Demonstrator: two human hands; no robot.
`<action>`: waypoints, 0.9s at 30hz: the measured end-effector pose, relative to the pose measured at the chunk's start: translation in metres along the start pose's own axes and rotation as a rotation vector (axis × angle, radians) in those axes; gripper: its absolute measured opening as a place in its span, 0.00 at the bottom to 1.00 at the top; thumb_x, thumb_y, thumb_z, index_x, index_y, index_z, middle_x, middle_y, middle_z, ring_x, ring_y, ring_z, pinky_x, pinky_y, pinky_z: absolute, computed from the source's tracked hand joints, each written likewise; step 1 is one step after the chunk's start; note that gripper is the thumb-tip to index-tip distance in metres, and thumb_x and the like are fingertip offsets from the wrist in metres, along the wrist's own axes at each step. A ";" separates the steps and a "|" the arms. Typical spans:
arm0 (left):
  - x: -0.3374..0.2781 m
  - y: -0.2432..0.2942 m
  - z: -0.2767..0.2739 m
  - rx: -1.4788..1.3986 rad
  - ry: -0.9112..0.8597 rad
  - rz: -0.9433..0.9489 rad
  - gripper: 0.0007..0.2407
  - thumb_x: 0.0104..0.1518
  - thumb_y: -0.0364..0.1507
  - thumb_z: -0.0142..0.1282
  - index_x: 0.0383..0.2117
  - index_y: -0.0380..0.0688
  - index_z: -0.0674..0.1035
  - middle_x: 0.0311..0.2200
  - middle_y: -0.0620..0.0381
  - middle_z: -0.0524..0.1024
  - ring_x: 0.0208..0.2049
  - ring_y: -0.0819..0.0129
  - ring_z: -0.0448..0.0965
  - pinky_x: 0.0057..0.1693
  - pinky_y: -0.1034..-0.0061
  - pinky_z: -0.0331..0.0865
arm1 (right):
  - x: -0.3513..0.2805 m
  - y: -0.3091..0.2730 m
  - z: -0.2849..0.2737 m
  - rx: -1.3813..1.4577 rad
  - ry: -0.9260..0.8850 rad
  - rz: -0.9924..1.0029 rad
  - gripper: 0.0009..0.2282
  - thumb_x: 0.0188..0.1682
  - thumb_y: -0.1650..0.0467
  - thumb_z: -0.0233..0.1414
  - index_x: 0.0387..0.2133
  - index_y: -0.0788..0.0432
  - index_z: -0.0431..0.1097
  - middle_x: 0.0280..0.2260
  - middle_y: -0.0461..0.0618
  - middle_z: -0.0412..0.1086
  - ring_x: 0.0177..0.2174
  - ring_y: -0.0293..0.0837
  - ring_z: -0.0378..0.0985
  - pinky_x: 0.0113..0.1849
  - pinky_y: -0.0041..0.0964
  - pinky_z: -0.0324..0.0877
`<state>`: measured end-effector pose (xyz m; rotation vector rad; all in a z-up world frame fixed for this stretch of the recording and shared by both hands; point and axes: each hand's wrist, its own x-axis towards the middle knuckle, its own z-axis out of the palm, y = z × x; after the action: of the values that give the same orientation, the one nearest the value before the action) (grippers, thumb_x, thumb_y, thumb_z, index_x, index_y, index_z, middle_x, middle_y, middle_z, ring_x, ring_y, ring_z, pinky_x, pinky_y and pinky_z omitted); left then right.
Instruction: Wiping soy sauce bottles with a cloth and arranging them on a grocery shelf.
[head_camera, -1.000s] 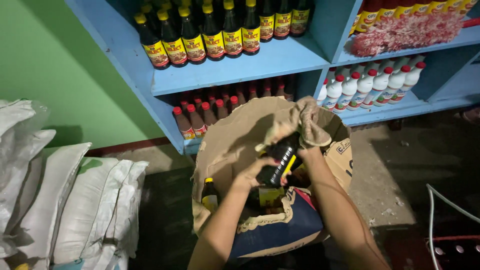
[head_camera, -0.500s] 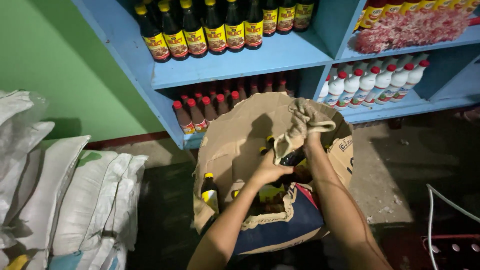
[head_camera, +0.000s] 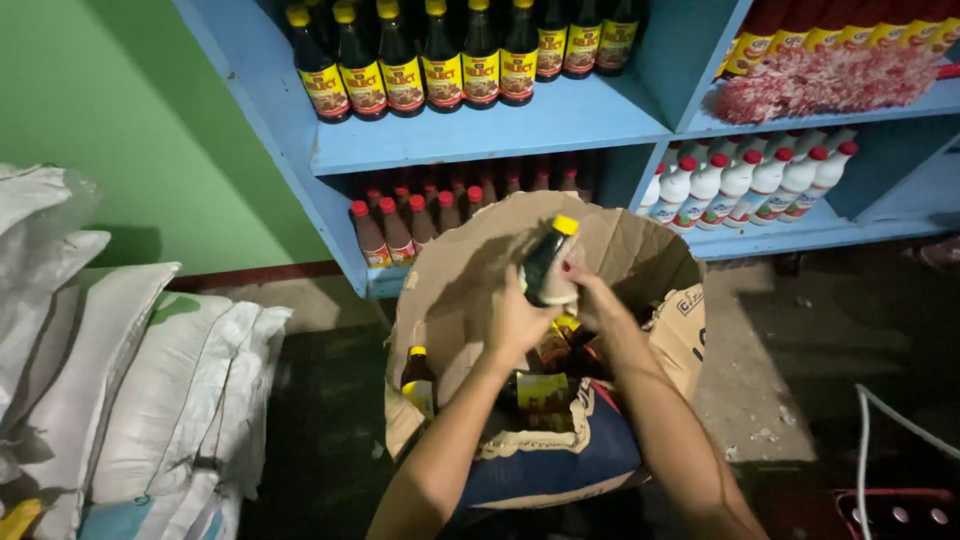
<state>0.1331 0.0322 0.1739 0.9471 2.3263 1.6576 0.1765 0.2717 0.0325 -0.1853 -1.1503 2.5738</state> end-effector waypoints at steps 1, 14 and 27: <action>0.001 -0.003 0.000 0.056 -0.033 0.027 0.34 0.41 0.38 0.74 0.53 0.36 0.69 0.38 0.38 0.82 0.41 0.45 0.83 0.46 0.59 0.75 | -0.005 0.002 0.023 0.000 0.065 -0.002 0.14 0.48 0.71 0.53 0.47 0.61 0.70 0.38 0.51 0.74 0.36 0.46 0.79 0.41 0.42 0.75; -0.012 -0.042 0.032 -1.431 -1.211 -0.567 0.23 0.53 0.33 0.56 0.53 0.29 0.74 0.40 0.41 0.80 0.39 0.49 0.81 0.48 0.57 0.76 | -0.023 -0.018 0.018 0.431 0.169 -0.048 0.14 0.52 0.66 0.55 0.49 0.58 0.71 0.42 0.51 0.76 0.40 0.47 0.80 0.44 0.43 0.77; -0.001 -0.014 0.023 -0.233 -0.450 0.084 0.21 0.54 0.37 0.63 0.49 0.38 0.74 0.34 0.45 0.81 0.34 0.53 0.82 0.41 0.60 0.75 | -0.028 -0.033 0.018 -0.100 0.463 -0.115 0.20 0.46 0.62 0.52 0.51 0.54 0.73 0.44 0.44 0.78 0.41 0.41 0.81 0.40 0.41 0.76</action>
<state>0.1385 0.0473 0.1527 1.2274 1.7849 1.5072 0.2060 0.2698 0.0689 -0.6764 -1.0713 2.2090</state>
